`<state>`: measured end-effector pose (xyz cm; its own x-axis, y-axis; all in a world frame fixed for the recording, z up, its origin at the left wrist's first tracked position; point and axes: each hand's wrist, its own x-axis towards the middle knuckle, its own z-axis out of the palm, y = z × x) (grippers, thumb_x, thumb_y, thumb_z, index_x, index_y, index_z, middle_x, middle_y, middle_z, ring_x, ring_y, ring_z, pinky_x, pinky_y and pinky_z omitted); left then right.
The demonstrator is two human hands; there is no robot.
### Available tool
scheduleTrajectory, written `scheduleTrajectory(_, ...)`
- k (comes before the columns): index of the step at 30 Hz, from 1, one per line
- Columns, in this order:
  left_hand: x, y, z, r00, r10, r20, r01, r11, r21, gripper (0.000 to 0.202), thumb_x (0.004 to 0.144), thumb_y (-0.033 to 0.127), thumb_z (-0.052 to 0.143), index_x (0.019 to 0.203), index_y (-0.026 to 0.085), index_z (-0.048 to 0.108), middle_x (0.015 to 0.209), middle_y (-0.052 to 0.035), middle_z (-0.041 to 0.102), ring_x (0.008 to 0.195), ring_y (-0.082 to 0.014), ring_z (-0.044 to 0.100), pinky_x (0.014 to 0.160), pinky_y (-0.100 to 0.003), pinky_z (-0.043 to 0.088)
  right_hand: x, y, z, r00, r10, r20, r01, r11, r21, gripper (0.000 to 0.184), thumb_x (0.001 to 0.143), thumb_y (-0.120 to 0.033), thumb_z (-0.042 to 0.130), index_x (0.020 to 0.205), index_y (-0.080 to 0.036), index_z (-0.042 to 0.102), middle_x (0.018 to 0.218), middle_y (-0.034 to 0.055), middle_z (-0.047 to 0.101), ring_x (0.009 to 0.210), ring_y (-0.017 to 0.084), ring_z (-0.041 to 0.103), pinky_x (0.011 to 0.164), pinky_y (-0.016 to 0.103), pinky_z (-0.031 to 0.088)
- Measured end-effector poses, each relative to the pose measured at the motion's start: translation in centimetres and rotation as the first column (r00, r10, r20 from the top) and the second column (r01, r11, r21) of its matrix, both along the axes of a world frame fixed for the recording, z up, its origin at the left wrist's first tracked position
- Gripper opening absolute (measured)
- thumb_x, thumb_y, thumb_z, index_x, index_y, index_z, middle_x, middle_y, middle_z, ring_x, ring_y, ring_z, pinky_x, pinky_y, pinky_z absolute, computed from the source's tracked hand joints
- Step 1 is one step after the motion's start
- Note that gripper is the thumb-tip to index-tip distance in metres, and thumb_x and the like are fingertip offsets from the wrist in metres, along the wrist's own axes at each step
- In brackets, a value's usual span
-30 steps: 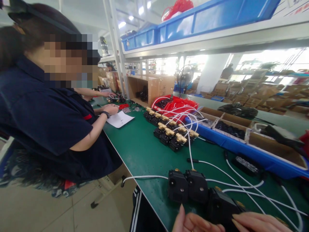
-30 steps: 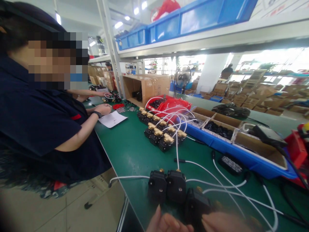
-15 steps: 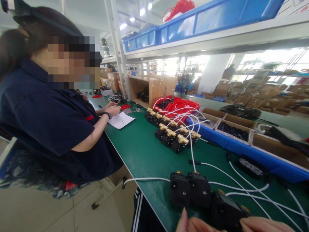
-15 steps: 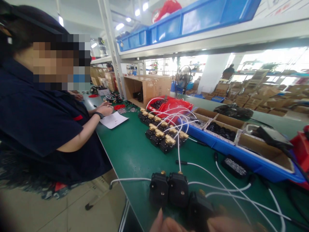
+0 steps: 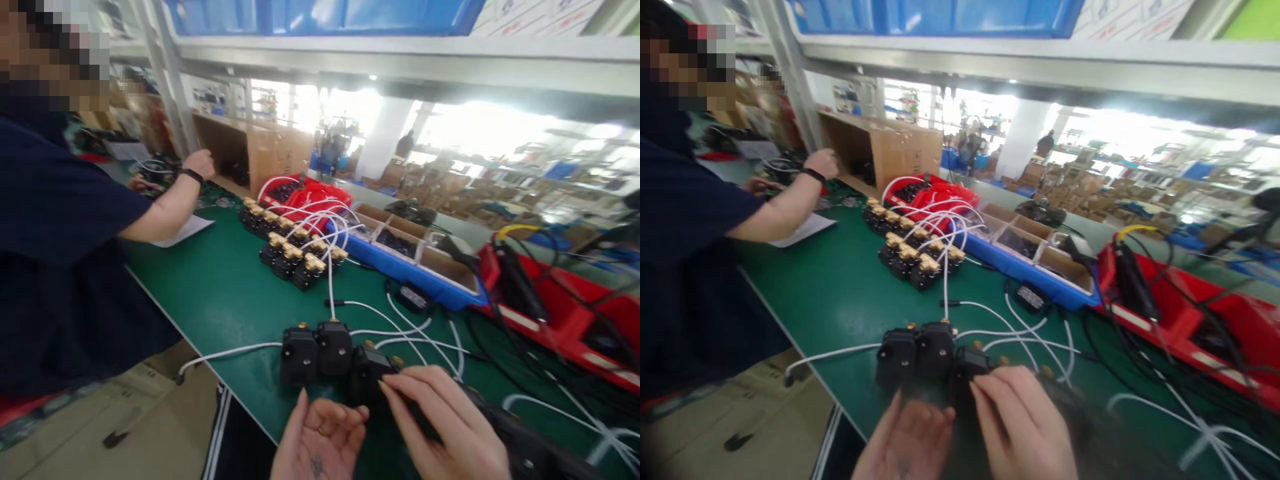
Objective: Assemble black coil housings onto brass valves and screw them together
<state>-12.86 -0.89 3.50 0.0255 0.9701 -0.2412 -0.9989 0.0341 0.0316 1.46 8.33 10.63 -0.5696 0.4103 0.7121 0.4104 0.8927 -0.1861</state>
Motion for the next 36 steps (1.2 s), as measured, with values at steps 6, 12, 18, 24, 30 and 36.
scheduleTrajectory(6,-0.2,0.1,0.2,0.998,0.047,0.038,-0.042,0.99,-0.132,0.035,0.094,0.016,0.053,0.07,0.011,0.077,0.077,-0.0113,0.076,0.091,-0.0254,0.075,0.087,-0.036,0.06,-1.5,-0.3,0.3,0.999,-0.033,0.033,0.037,0.992,-0.124,0.011,0.092,-0.006,0.057,0.095,-0.015,0.061,0.086,0.0043,0.061,0.08,0.013,0.057,0.075,0.027,0.051)
scheduleTrajectory(12,0.0,0.2,1.4,0.996,0.076,0.039,-0.061,0.953,-0.296,0.053,0.101,0.018,0.035,0.065,0.011,0.073,0.071,-0.0117,0.073,0.084,-0.0242,0.075,0.082,-0.038,0.062,-2.4,-0.2,0.9,0.998,0.014,0.064,-0.007,0.995,-0.097,0.013,0.094,-0.005,0.053,0.088,-0.014,0.061,0.082,0.0045,0.061,0.075,0.014,0.056,0.068,0.028,0.049)
scheduleTrajectory(18,-0.1,0.1,1.6,0.996,0.076,0.042,-0.061,0.958,-0.279,0.052,0.101,0.018,0.035,0.065,0.012,0.072,0.072,-0.0112,0.072,0.085,-0.0243,0.074,0.085,-0.04,0.061,-2.7,-0.1,0.7,0.997,0.005,0.082,0.005,0.993,-0.119,0.015,0.095,-0.007,0.052,0.086,-0.014,0.061,0.08,0.0047,0.061,0.074,0.014,0.055,0.066,0.028,0.047)
scheduleTrajectory(24,-0.3,0.1,1.1,0.997,0.059,0.043,-0.045,0.963,-0.266,0.05,0.099,0.018,0.038,0.065,0.01,0.073,0.073,-0.0121,0.073,0.085,-0.0252,0.075,0.084,-0.039,0.061,-2.5,-0.1,0.5,0.996,-0.027,0.081,0.042,0.982,-0.185,0.015,0.094,-0.008,0.055,0.082,-0.016,0.058,0.08,0.0031,0.058,0.075,0.014,0.053,0.068,0.027,0.046)
scheduleTrajectory(30,0.2,0.2,0.2,0.997,0.082,0.014,-0.079,0.981,-0.178,0.03,0.091,0.018,0.056,0.07,0.011,0.076,0.076,-0.0109,0.075,0.088,-0.026,0.075,0.086,-0.038,0.061,-2.7,0.5,0.6,0.989,-0.115,0.092,0.134,0.962,-0.239,0.016,0.091,-0.011,0.059,0.078,-0.017,0.052,0.076,0.0011,0.053,0.071,0.014,0.051,0.061,0.026,0.044)
scheduleTrajectory(36,0.0,0.1,-0.1,0.999,0.048,0.003,-0.047,0.985,-0.166,0.025,0.087,0.017,0.062,0.066,0.013,0.075,0.075,-0.01,0.075,0.086,-0.025,0.074,0.087,-0.037,0.059,-2.1,-1.0,1.8,0.997,-0.078,-0.001,0.075,0.963,-0.257,0.012,0.094,-0.011,0.054,0.086,-0.02,0.057,0.081,0.0006,0.059,0.073,0.011,0.059,0.066,0.02,0.052)
